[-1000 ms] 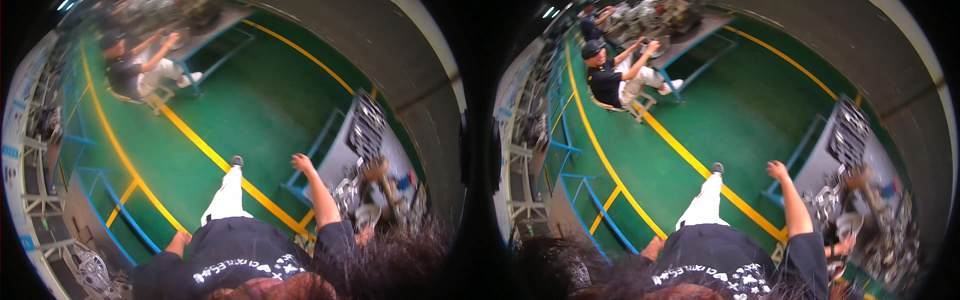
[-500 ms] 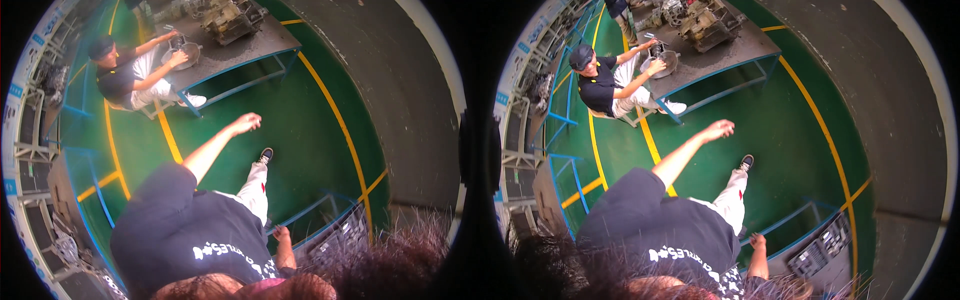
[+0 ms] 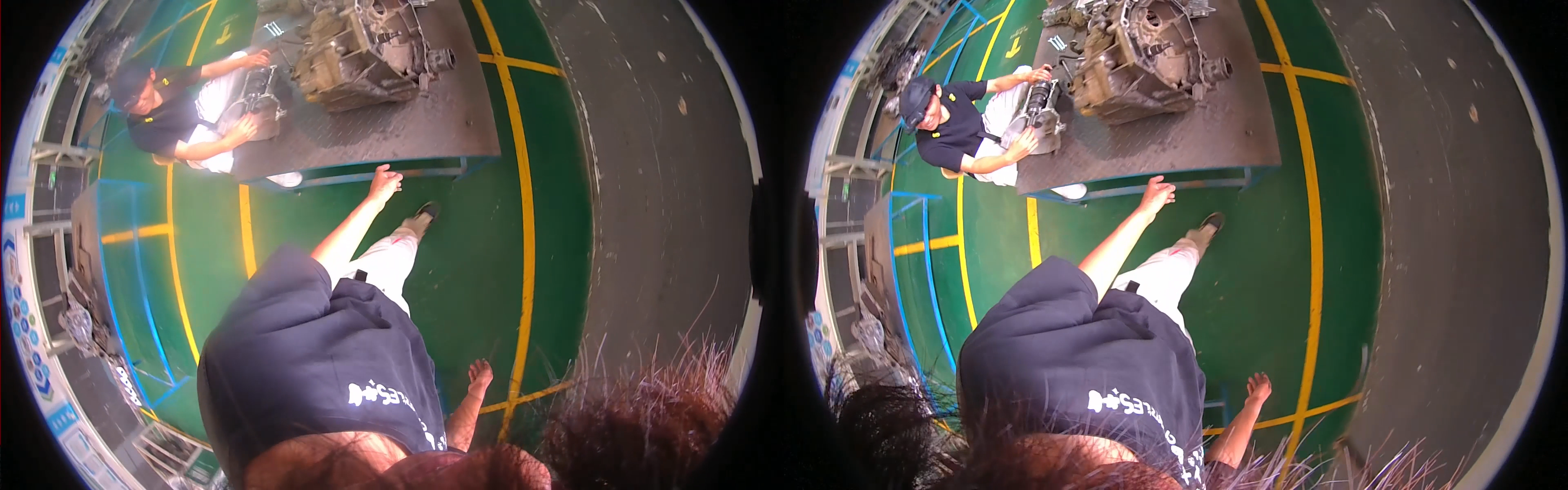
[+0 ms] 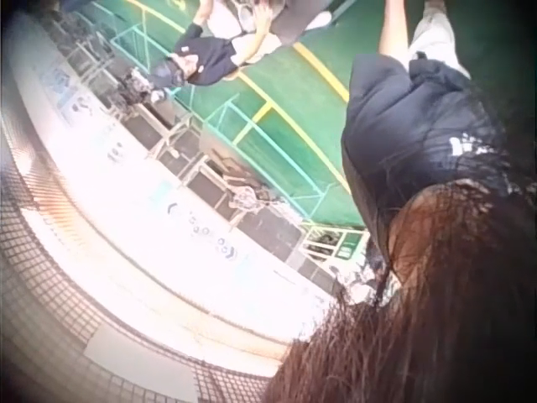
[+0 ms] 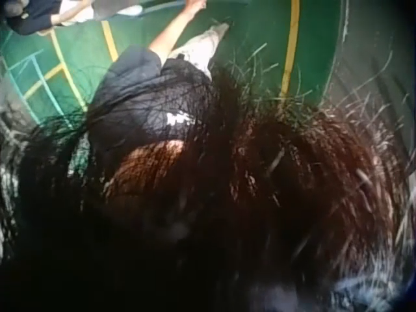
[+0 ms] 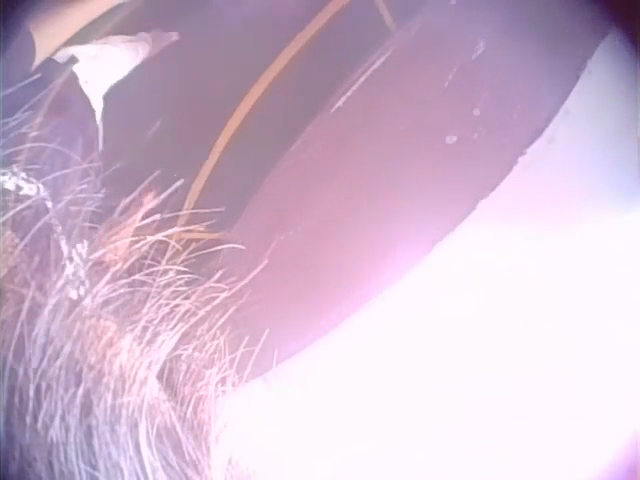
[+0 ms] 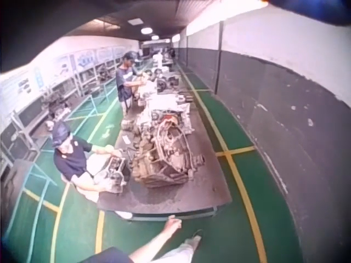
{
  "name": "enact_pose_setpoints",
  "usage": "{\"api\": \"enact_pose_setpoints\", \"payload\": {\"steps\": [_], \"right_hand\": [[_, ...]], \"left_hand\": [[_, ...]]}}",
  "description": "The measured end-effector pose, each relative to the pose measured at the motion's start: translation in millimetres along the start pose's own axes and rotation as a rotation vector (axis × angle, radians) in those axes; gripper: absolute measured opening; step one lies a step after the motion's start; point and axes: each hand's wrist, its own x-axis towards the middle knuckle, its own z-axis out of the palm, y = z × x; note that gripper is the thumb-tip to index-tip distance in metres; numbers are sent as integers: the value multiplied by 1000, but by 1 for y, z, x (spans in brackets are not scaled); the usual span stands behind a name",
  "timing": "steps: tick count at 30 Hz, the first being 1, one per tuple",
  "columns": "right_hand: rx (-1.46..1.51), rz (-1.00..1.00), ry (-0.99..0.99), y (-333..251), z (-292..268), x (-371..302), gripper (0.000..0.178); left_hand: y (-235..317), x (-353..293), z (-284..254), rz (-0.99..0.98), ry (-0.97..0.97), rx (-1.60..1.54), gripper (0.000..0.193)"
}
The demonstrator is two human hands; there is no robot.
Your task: The person assembles engine components by hand on a work surface, placing small parts into the main housing and coordinating with other people in the bay.
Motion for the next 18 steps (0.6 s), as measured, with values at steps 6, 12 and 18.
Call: {"api": "enact_pose_setpoints", "payload": {"steps": [6,12,18], "right_hand": [[-165,-301,-302,-241,133,98,40],[-1399,-1733,-404,-420,77,257,33],[-1457,-813,-725,-645,253,278,35]], "left_hand": [[-26,159,120,265,507,299,63],[7,264,200,72,888,706,47],[12,296,239,13,1153,644,39]]}}
